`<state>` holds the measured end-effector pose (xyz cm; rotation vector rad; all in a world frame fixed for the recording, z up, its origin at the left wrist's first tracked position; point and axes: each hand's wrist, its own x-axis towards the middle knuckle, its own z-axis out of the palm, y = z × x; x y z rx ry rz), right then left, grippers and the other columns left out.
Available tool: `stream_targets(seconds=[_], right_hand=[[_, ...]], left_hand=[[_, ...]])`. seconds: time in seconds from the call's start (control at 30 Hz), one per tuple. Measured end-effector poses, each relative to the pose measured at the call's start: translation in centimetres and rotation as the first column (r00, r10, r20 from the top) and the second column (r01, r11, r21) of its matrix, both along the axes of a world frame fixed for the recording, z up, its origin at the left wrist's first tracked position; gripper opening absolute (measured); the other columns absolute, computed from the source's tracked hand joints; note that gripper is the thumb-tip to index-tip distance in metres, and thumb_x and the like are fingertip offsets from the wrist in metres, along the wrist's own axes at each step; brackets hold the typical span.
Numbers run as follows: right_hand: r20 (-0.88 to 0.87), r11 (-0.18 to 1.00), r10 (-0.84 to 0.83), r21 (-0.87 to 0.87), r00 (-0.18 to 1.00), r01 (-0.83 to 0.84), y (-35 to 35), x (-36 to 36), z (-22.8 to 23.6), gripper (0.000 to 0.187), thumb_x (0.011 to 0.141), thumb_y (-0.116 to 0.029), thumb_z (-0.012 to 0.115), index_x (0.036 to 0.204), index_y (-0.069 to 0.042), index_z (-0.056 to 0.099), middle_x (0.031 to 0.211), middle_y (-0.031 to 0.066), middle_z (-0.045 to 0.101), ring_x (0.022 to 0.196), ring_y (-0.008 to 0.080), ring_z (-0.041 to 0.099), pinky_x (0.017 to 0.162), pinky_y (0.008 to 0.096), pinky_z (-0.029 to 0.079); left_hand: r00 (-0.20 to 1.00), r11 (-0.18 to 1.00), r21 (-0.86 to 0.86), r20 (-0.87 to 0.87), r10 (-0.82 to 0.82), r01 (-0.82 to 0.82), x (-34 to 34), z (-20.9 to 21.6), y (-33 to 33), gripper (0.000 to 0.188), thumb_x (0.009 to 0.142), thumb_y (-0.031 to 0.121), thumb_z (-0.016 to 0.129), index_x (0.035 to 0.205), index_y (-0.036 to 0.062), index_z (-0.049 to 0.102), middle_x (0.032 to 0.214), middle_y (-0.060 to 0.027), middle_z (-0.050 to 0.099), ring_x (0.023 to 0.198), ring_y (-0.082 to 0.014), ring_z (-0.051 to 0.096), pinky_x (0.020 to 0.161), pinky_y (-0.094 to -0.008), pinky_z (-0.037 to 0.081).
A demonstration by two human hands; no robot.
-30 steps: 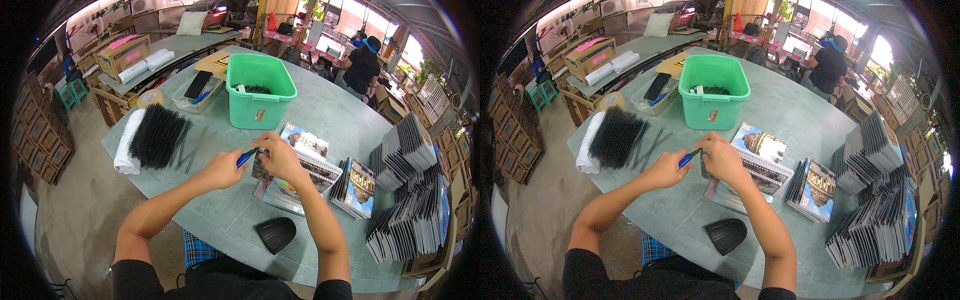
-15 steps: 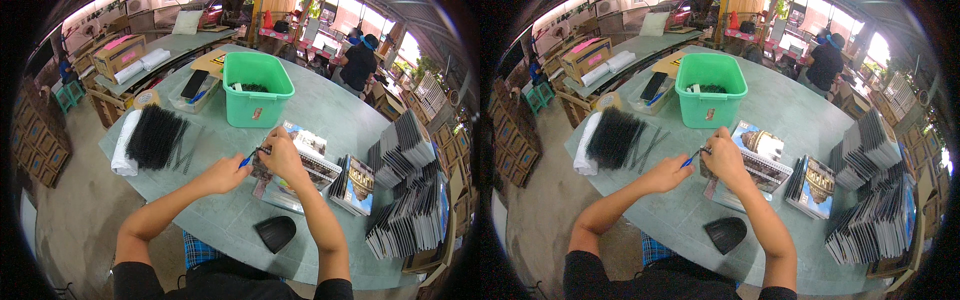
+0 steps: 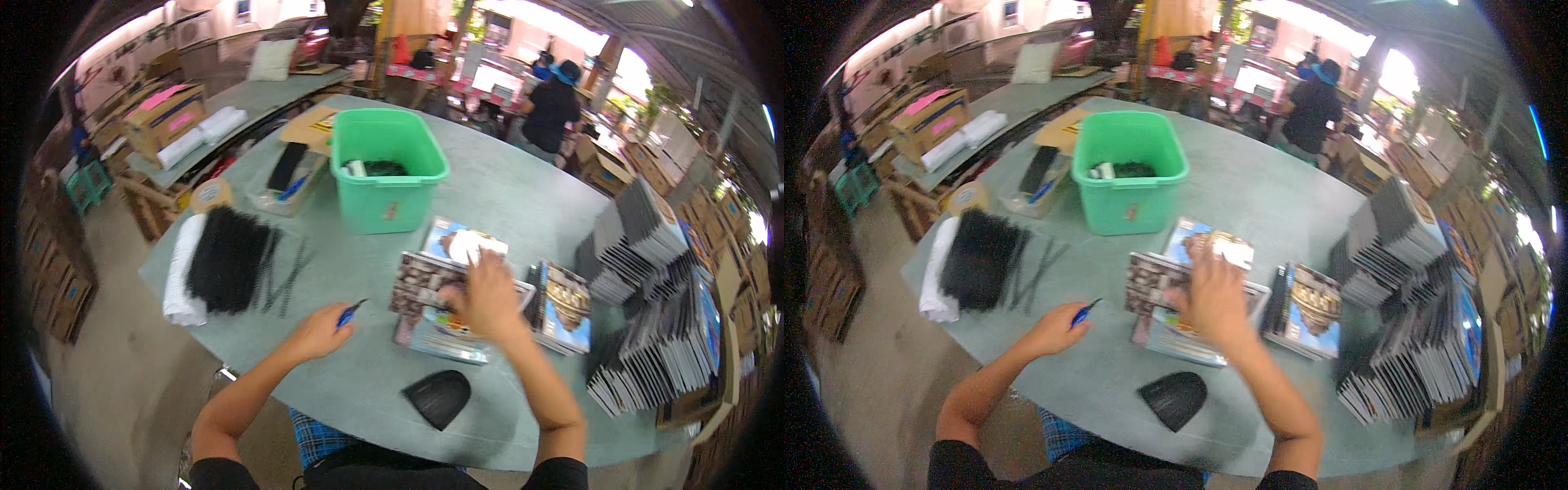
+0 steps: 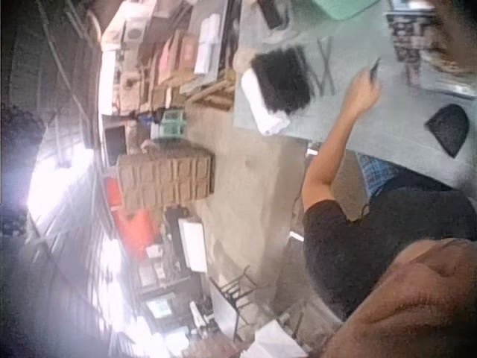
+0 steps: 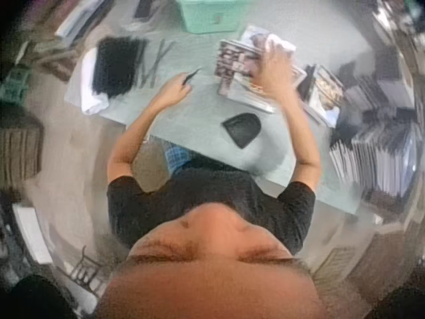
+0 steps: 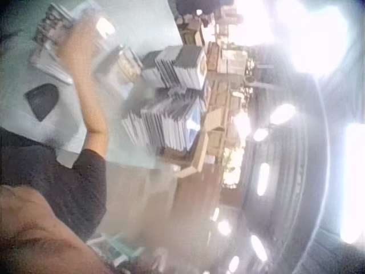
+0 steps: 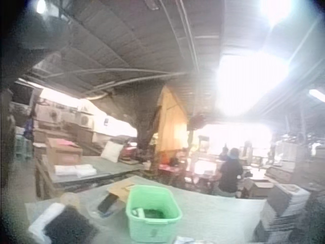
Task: The person assembles calendars by inserting wire binders through pre-punched holes in paper stacks and covers, using shears to cut the wire to size.
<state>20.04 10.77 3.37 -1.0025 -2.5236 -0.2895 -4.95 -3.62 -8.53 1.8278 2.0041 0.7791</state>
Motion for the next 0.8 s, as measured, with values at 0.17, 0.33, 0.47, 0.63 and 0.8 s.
stream_targets(seconds=[0.17,0.33,0.47,0.63,0.8], right_hand=[[0.039,0.947,0.290,0.134,0.956,-0.292,-3.5,2.9,-6.0,0.069,0.075,-0.027,0.068,0.130,0.000,0.037,0.125,0.0166,0.046,0.112,0.0358,0.045,0.094,0.0467,0.036],[-0.259,0.973,0.221,0.128,0.940,-0.194,-1.8,2.5,-2.6,0.060,0.075,-0.022,0.066,0.126,-0.002,0.042,0.122,0.0163,0.047,0.109,0.0347,0.047,0.093,0.0454,0.036],[-0.238,0.991,0.080,0.120,0.968,-0.053,-0.7,2.1,-2.5,0.060,0.076,-0.021,0.065,0.128,-0.004,0.042,0.126,0.0162,0.046,0.115,0.0350,0.043,0.096,0.0462,0.032],[-0.237,0.917,0.142,0.397,0.961,-0.038,-3.4,3.9,-6.2,0.046,0.076,-0.016,0.062,0.121,-0.013,0.053,0.122,0.0091,0.051,0.116,0.0282,0.043,0.097,0.0448,0.030],[-0.386,0.889,0.124,0.453,0.914,0.071,-0.3,7.6,0.3,0.020,0.073,-0.005,0.056,0.091,-0.012,0.061,0.085,0.0023,0.059,0.076,0.0219,0.054,0.072,0.0357,0.037]], left_hand=[[0.944,0.997,0.071,-0.324,0.059,-0.038,2.0,-1.0,0.4,0.044,0.079,0.036,0.060,0.111,0.0059,0.055,0.099,-0.0150,0.055,0.092,-0.0318,0.051,0.080,-0.0439,0.038],[0.911,0.995,0.093,-0.406,0.074,-0.039,2.7,-1.2,0.5,0.047,0.078,0.037,0.062,0.113,0.0060,0.055,0.099,-0.0134,0.053,0.097,-0.0312,0.048,0.085,-0.0446,0.035],[0.916,0.985,0.146,-0.376,0.140,-0.091,-0.1,-1.6,-0.5,0.042,0.077,0.031,0.064,0.109,0.0051,0.056,0.099,-0.0157,0.054,0.099,-0.0333,0.050,0.083,-0.0440,0.039],[0.781,0.864,0.037,-0.409,0.472,-0.503,-8.4,-1.7,-3.9,0.031,0.078,0.024,0.065,0.098,0.0032,0.054,0.094,-0.0199,0.059,0.088,-0.0384,0.057,0.072,-0.0455,0.046],[0.762,0.819,0.012,-0.360,0.539,-0.574,-9.2,-3.2,-4.8,0.028,0.079,0.020,0.063,0.095,0.0023,0.048,0.084,-0.0195,0.061,0.081,-0.0399,0.060,0.069,-0.0483,0.046]])
